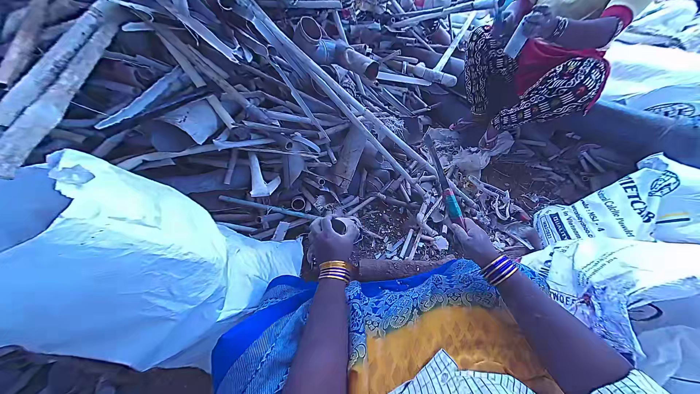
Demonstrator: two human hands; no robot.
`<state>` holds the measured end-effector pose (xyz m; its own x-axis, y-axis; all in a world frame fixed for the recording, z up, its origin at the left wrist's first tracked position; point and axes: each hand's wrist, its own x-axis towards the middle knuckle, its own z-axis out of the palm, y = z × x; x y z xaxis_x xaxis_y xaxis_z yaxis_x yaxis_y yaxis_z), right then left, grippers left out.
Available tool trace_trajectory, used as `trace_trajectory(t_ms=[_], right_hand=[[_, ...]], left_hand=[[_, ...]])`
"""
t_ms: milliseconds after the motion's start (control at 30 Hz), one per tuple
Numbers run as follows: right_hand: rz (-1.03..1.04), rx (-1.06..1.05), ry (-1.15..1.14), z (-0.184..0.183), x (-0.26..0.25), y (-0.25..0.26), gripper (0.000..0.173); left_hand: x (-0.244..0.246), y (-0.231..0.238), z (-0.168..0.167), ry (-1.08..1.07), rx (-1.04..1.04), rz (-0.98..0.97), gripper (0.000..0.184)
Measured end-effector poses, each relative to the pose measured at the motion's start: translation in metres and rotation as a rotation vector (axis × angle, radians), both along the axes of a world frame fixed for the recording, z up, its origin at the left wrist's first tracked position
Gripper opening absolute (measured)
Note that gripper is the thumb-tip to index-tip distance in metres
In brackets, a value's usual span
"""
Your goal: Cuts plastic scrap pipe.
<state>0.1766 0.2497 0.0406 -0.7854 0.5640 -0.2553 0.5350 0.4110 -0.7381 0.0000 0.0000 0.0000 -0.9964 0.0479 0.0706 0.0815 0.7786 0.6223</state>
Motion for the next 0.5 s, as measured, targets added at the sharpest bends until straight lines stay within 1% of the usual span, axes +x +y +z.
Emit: trace_trajectory(t_ms=[67,133,200,233,300,367,433,500], right_hand=[[-0.077,-0.213,0.158,0.011,0.016,0.007,0.027],[-0.100,-0.413,0.264,0.017,0.044,0.018,0.025],[-0.071,-0.496,0.322,0.023,0.074,0.032,0.021],[-0.060,-0.500,0.325,0.026,0.090,0.036,0.020],[-0.019,-0.461,0.297,0.032,0.118,0.040,0.020],[0.040,-0.454,0.249,0.035,0.148,0.038,0.021],[0.134,-0.529,0.135,0.038,0.175,0.032,0.023],[0.254,-0.683,-0.037,0.030,0.195,0.024,0.024]], left_hand=[[-0.011,-0.008,-0.005,-0.014,0.213,0.110,0.065],[-0.016,-0.015,-0.013,-0.082,0.472,0.192,0.062],[-0.015,-0.014,-0.020,-0.147,0.680,0.221,0.057],[-0.014,-0.013,-0.023,-0.167,0.727,0.199,0.056],[-0.010,-0.009,-0.021,-0.190,0.738,0.152,0.055],[-0.006,-0.006,-0.020,-0.197,0.697,0.108,0.055],[-0.005,-0.006,-0.021,-0.206,0.631,0.077,0.057],[-0.008,-0.008,-0.028,-0.201,0.584,0.057,0.054]])
